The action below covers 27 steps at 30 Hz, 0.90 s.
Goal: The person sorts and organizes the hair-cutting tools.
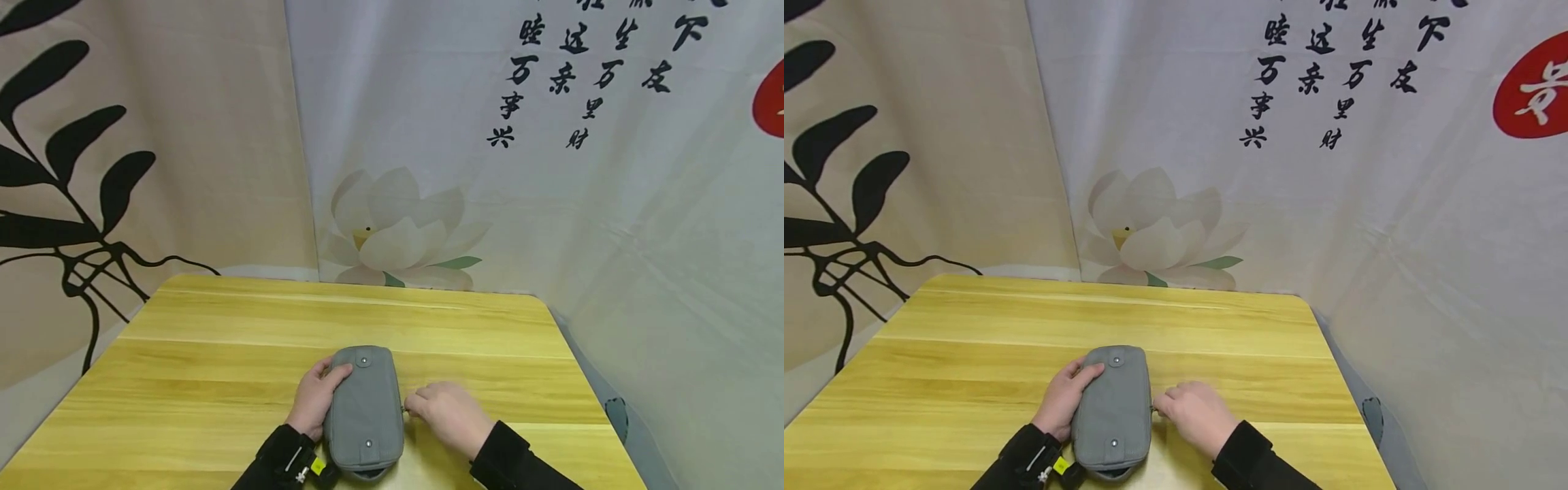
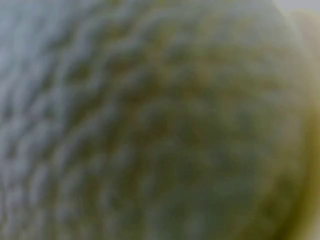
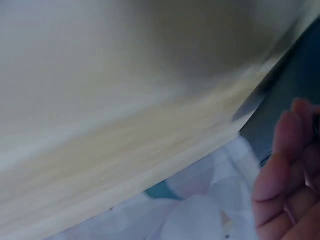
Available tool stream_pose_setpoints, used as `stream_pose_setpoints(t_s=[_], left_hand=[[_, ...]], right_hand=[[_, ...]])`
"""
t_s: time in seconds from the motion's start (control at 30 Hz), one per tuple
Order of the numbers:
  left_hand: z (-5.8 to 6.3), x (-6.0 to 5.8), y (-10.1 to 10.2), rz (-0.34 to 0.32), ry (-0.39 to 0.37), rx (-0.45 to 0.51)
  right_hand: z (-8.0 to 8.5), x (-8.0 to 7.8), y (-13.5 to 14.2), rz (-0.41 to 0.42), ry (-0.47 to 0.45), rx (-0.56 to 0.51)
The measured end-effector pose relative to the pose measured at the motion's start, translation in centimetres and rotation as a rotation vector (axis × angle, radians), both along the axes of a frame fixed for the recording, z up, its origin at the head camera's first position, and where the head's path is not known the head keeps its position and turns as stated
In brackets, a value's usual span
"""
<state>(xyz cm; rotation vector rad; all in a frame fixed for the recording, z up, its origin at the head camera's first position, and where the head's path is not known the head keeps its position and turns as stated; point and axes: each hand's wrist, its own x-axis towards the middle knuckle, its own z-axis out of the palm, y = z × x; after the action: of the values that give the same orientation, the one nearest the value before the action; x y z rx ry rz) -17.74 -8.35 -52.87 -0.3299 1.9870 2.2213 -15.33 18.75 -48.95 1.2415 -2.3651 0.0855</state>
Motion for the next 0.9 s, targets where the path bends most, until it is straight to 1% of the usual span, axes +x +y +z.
stream_pose_setpoints(t_s=[0.1,0.2,0.3,0.4,0.43,0.47,0.57,0.63,0.67,0.73,0.77,0.8,0.83,0.9], left_hand=[[0.1,-0.3,-0.5,0.087,0.001,0.008],[0.2,-0.4,-0.8,0.155,-0.001,0.024],[0.3,-0.3,-0.6,0.196,0.008,0.039],[0.2,0.0,-0.3,0.246,0.024,0.055],[0.2,0.1,-0.1,0.263,0.029,0.061],[0.2,0.2,0.1,0.279,0.034,0.064],[0.3,0.6,0.5,0.293,0.042,0.081],[0.5,0.8,0.7,0.290,0.047,0.069],[0.7,0.9,0.8,0.289,0.051,0.057],[0.9,1.0,0.7,0.279,0.067,-0.002],[1.0,1.1,0.6,0.271,0.080,-0.065],[1.1,1.2,0.5,0.255,0.104,-0.149],[1.2,1.4,0.4,0.232,0.136,-0.240],[1.4,1.6,0.3,0.153,0.219,-0.467]], right_hand=[[-0.2,1.7,-0.3,0.059,0.024,-0.003],[-0.5,3.1,-0.7,0.087,0.035,-0.016],[-0.7,4.0,-1.3,0.059,0.031,-0.044],[-0.7,4.6,-2.4,-0.016,-0.006,-0.066],[-0.6,4.9,-2.8,-0.056,-0.050,-0.072],[-0.5,5.0,-3.1,-0.099,-0.116,-0.081],[-0.2,5.1,-3.6,-0.247,-0.381,-0.142],[0.1,4.6,-3.3,-0.323,-0.583,-0.241],[0.2,4.2,-3.0,-0.346,-0.663,-0.291],[0.4,3.1,-2.1,-0.355,-0.781,-0.385],[0.5,2.4,-1.6,-0.355,-0.823,-0.418],[0.6,1.8,-1.1,-0.366,-0.854,-0.445],[0.7,1.1,-0.7,-0.379,-0.866,-0.453],[0.7,-0.2,0.2,-0.409,-0.861,-0.449]])
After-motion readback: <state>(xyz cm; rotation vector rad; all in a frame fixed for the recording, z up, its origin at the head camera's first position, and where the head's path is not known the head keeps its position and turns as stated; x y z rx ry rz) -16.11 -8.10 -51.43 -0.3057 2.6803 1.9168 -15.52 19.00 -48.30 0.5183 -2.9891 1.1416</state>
